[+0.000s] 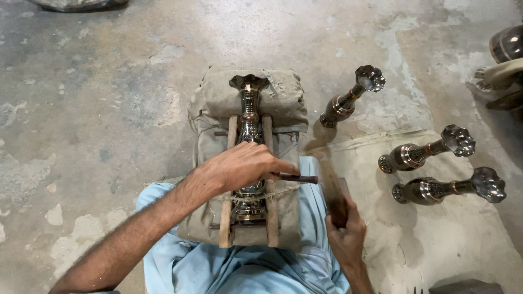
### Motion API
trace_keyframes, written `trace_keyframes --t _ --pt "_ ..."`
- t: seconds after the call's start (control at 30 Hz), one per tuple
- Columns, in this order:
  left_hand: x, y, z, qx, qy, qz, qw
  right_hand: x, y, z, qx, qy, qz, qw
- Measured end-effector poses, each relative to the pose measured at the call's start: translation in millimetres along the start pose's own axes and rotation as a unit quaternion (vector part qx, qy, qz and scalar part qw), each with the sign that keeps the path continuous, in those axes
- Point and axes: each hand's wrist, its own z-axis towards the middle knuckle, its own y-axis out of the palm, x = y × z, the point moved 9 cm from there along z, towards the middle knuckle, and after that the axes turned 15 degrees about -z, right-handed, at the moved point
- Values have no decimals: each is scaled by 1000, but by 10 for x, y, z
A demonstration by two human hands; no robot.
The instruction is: The person sits on the floor and uses a hammer and chisel to emboss a decorative pattern onto a metal vessel clamped in a wooden jig. The person repeatedly strikes the chisel to create raised designs on the vessel's surface.
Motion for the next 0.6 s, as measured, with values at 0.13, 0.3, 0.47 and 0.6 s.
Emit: trace_keyframes --t 0.13,0.3,0.47,0.6 --pt "-11 31 7 18 1 16 1000 -91 -146 -15 75 -78 113 988" --pt "65 -129 -114 113 61 -98 987 -77 -151 115 50 -55 104 992" --pt "-38 -122 -183 108 -32 -101 989 -232 -288 322 11 -119 65 991" --pt "46 -206 -295 160 -6 -110 981 -322 -346 465 -23 -96 316 944"
